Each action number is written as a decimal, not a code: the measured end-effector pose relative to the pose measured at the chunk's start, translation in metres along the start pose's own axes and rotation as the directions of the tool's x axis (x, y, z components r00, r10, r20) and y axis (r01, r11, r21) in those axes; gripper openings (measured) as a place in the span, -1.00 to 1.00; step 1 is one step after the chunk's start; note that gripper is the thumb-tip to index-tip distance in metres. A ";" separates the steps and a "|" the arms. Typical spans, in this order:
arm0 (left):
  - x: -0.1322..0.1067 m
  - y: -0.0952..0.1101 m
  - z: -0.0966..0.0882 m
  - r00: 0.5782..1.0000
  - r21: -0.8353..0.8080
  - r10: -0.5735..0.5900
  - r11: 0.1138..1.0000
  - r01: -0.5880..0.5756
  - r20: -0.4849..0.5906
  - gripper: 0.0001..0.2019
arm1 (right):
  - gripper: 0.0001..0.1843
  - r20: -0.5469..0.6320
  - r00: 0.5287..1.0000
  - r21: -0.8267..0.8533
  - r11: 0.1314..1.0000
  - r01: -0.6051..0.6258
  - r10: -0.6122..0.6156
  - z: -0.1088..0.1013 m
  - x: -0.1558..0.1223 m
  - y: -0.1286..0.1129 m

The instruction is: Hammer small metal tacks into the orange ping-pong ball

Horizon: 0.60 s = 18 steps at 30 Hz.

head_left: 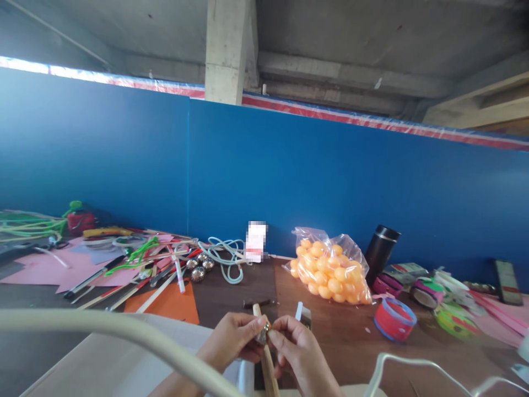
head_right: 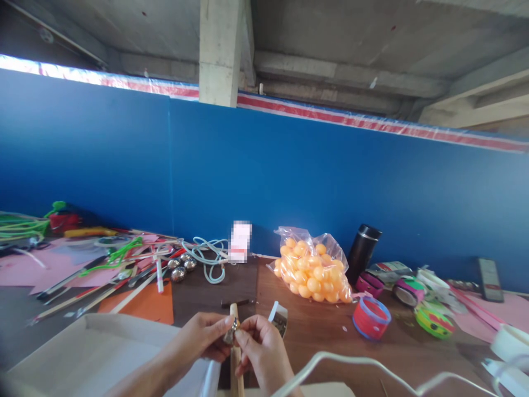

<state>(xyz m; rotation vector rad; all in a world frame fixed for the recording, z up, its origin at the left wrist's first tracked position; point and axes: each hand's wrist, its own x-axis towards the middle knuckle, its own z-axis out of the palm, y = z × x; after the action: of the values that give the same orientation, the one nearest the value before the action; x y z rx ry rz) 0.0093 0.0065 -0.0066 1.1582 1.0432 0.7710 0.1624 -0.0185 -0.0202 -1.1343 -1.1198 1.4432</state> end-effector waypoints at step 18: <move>-0.005 0.004 0.002 0.999 -0.169 0.043 0.985 -0.040 0.019 -0.59 | -0.62 0.029 0.992 -0.243 0.961 0.129 -0.126 -0.002 -0.003 -0.006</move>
<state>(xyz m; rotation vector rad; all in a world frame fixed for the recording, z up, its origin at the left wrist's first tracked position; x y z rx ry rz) 0.0095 0.0021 -0.0013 1.0438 0.9191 0.8606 0.1658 -0.0200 -0.0144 -1.1990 -1.3838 1.2382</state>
